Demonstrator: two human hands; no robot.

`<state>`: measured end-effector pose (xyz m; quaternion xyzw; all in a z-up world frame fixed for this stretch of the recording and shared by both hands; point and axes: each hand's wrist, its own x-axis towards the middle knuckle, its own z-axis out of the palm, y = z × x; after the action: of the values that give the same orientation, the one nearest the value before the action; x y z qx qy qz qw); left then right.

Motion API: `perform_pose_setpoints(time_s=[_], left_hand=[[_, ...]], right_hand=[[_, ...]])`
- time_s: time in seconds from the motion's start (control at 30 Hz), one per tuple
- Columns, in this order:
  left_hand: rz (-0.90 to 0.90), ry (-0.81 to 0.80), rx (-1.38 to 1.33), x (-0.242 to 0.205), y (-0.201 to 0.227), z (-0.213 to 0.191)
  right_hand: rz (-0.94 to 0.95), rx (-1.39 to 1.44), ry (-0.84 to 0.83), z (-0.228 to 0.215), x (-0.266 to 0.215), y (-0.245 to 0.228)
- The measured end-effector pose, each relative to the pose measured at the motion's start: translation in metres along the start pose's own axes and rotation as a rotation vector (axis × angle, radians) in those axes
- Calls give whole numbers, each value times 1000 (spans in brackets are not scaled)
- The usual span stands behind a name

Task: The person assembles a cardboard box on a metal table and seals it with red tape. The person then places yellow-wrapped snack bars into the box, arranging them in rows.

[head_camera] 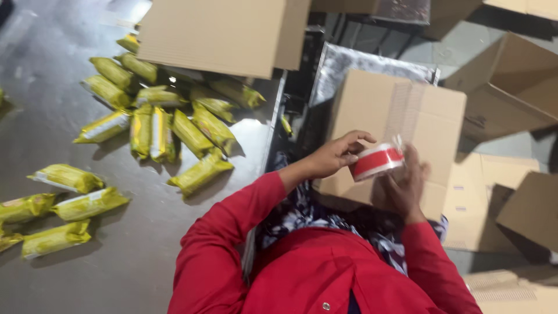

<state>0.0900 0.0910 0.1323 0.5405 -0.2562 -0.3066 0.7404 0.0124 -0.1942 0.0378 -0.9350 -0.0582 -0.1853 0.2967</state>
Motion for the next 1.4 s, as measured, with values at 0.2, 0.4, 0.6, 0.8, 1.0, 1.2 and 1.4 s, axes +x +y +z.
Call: perform_pose_setpoints(time_s=[0.2, 0.4, 0.6, 0.8, 1.0, 1.2, 1.4], left_hand=[[8, 78, -47, 70, -139, 15], [0, 214, 49, 93, -175, 17], [304, 298, 628, 64, -106, 64], [213, 10, 1492, 29, -77, 128], [145, -60, 1613, 7, -90, 140], [243, -2, 1752, 1, -112, 135], [140, -15, 1670, 6, -129, 136]], right_hand=[[231, 538, -175, 4, -31, 91], [330, 1270, -336, -40, -38, 22], [424, 1527, -127, -58, -35, -10], [268, 1619, 130, -146, -26, -51], [303, 1193, 126, -167, 9, -72], [275, 1196, 43, -130, 25, -66], [501, 928, -29, -24, 36, -22]])
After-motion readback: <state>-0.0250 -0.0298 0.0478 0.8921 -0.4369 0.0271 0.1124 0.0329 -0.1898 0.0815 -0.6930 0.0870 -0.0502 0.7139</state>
